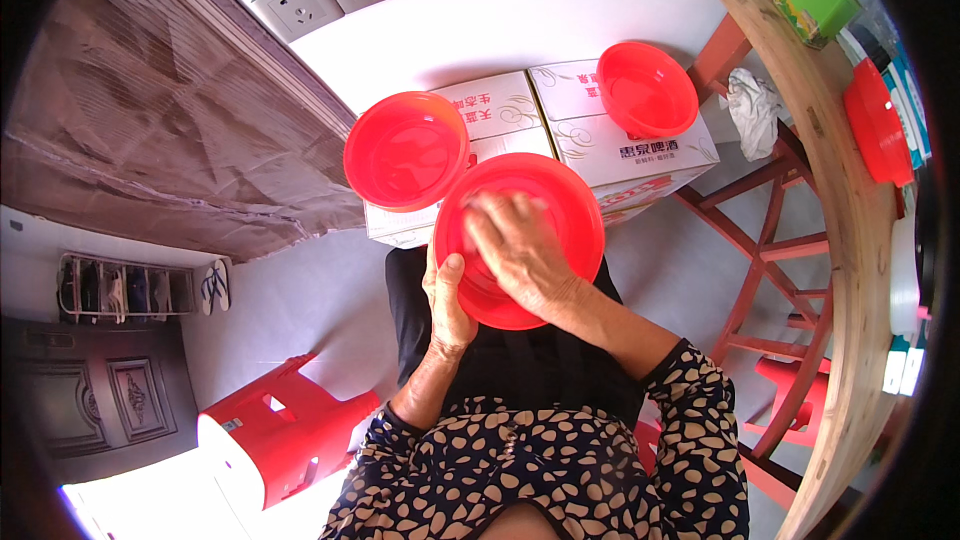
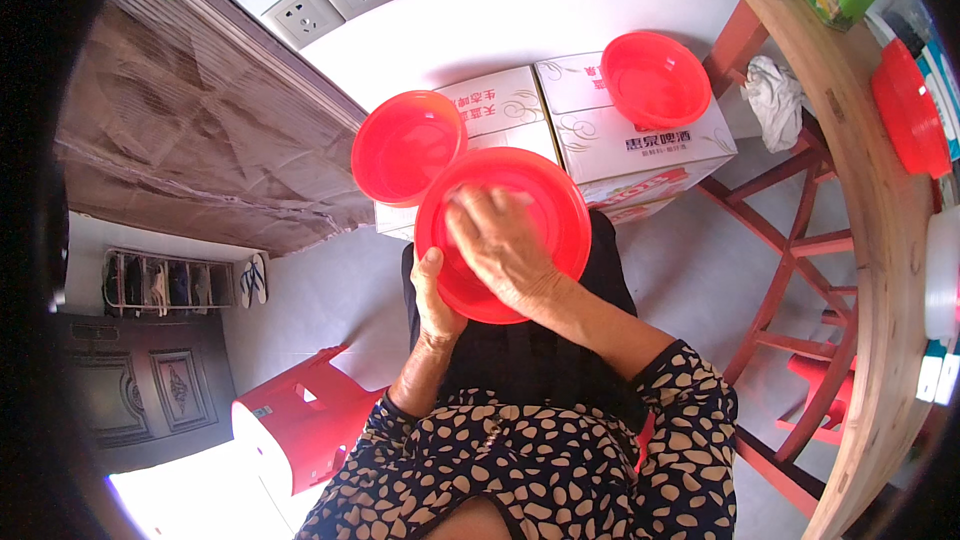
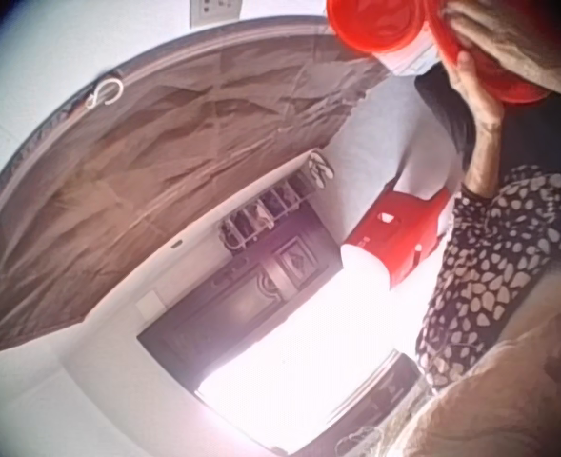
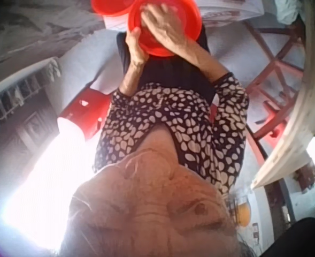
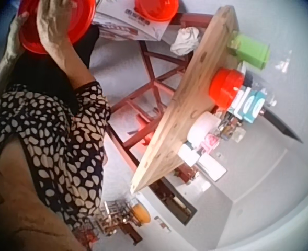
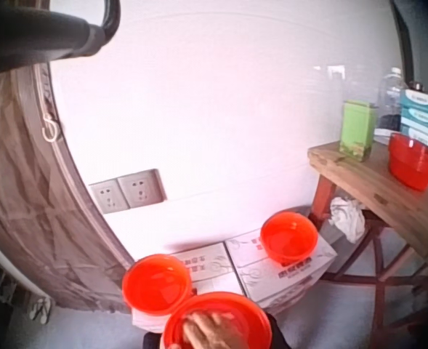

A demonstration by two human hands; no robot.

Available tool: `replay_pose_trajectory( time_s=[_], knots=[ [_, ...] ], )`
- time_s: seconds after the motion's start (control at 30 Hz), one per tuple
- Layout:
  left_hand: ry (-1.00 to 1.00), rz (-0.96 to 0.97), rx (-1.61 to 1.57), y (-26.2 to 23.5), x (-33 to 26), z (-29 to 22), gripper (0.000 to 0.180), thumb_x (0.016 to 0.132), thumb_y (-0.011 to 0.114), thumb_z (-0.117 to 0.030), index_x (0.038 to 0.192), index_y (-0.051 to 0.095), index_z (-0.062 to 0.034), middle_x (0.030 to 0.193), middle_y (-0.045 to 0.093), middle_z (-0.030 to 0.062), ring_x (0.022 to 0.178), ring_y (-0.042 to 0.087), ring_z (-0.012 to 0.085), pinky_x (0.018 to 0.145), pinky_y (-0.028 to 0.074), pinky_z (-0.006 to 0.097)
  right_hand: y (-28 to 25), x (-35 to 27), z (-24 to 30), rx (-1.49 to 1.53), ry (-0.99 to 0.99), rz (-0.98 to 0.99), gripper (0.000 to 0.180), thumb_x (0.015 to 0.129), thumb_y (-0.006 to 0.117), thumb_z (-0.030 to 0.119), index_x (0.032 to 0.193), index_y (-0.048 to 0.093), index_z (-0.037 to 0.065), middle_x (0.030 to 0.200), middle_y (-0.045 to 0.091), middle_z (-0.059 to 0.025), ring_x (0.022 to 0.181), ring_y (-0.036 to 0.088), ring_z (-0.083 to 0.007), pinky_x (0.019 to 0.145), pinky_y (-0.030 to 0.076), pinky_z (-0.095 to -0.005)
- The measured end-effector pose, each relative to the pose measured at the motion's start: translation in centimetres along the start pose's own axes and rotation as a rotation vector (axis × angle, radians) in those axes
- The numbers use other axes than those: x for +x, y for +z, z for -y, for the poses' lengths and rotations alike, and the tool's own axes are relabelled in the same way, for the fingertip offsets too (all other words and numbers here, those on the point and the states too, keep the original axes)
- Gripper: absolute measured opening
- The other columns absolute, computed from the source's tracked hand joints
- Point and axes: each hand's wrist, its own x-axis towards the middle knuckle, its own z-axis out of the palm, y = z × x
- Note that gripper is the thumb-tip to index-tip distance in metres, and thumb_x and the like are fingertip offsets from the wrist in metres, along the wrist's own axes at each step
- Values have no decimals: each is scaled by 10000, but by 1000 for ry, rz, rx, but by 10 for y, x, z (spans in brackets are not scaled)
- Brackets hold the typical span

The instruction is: The person wipes the surface of red plastic plates using a white cloth. They handle the plates one at a time, rotating them to clean different areas, and occasionally flip them to wipe the underside. The plates are placed on a stack of cardboard boxes during the process.

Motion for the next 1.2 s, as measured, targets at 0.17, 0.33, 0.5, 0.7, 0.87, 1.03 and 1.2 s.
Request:
replay_pose_trajectory(
  time_s=[0.17,0.33,0.5,0.7,0.87,1.03,1.2],
  knots=[
    [154,-39,95,10,5,-5,580,896,528,-308,1358,378,9,1308,488,141,1203,475,240,1034,362,374,-3,-10,-23,-337,89,-55,191,722,622,132,885,610,32,984,557,-117,788,547,-228,638,480,-328],
    [199,12,125,2,10,0,641,922,530,-276,1432,278,19,1402,407,156,1290,388,244,1080,293,371,-12,-33,-3,-210,142,197,118,691,637,137,728,555,60,808,538,-117,696,558,-241,578,466,-344],
    [244,-20,279,9,7,-10,566,919,483,-287,1381,354,14,1300,489,149,1191,469,244,1012,359,361,-12,-35,9,655,174,286,165,804,638,133,896,538,40,816,550,-129,741,582,-317,647,477,-420],
    [290,-87,240,9,11,-17,555,907,473,-313,1355,381,1,1276,502,141,1162,496,241,976,404,374,-31,-39,-1,463,-43,309,214,817,630,185,1003,583,90,980,549,-53,917,520,-241,773,436,-389],
    [213,-44,178,4,10,-16,578,898,511,-295,1367,369,10,1291,498,135,1178,491,231,999,396,374,-56,-44,-27,43,-154,295,121,767,618,230,817,659,129,958,559,-10,935,496,-183,851,380,-359],
    [215,38,215,7,7,-11,600,904,517,-265,1404,333,12,1362,451,143,1257,421,232,1062,315,374,-51,-34,-53,-274,-177,198,121,738,614,197,773,679,101,1049,582,-49,952,497,-203,838,384,-351],
    [246,64,244,5,9,-9,593,921,488,-249,1422,308,13,1405,409,152,1290,386,237,1086,278,379,-39,-32,-43,-306,-116,162,120,704,614,126,729,695,40,1033,609,-70,948,499,-207,808,383,-346]
  ],
)
